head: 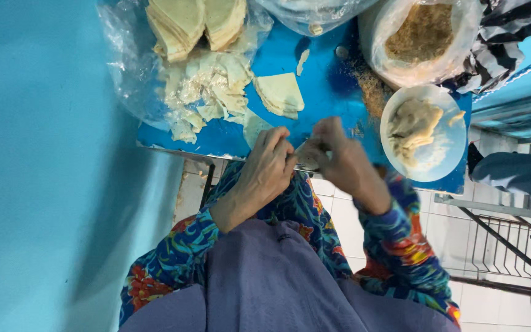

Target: The person sits at a low table and folds thin dough sheets into small pieces by hand, one at a time, pressing each fold and placing the finished piece onto a plate. Folded pieces accumulate on the plate while more flat dough sheets wait on the table beside a bowl of dough and a container of brown powder.

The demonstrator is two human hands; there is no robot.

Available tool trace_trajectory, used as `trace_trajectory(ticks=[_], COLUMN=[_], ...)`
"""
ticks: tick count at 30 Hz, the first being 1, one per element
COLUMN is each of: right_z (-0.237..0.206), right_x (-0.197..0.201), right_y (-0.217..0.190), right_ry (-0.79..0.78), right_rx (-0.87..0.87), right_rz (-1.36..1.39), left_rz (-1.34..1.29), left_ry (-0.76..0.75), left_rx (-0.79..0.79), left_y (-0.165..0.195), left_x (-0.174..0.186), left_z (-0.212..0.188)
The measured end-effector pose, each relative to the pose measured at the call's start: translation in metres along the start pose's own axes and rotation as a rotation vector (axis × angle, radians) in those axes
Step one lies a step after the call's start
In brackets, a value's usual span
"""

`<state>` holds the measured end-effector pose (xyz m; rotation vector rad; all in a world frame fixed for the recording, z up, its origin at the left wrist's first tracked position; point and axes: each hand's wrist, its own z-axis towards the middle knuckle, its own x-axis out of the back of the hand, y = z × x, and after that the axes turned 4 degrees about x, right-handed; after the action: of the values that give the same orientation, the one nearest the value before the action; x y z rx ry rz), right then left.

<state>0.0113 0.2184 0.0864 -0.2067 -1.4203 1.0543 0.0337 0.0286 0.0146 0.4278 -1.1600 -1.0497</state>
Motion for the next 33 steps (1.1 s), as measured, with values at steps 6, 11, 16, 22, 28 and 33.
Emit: trace_trajectory(ticks=[6, 11, 16, 22, 28, 33], right_z=[-0.038, -0.049, -0.041, -0.033, -0.032, -0.031], right_x=[-0.017, -0.008, -0.002, 0.000, 0.006, 0.013], right_y=[0.005, -0.002, -0.006, 0.001, -0.005, -0.011], right_ry=[0.048, 0.231, 0.175, 0.138, 0.082, 0.052], right_rx=[0.178, 0.125, -0.068, -0.067, -0.152, -0.152], right_rz=[-0.392, -0.441, -0.270, -0.282, -0.187, -0.055], left_rz=[0.033, 0.027, -0.010, -0.105, -0.133, -0.100], left_ry=[0.003, 0.000, -0.010, -0.045, -0.038, -0.084], left_rx=[0.011, 0.013, 0.023, 0.051, -0.002, -0.014], left_y=[0.004, 0.007, 0.012, 0.022, 0.023, 0.017], left_x=[0.000, 0.000, -0.001, 0.000, -0.004, -0.010], left_z=[0.003, 0.002, 0.002, -0.004, -0.008, -0.012])
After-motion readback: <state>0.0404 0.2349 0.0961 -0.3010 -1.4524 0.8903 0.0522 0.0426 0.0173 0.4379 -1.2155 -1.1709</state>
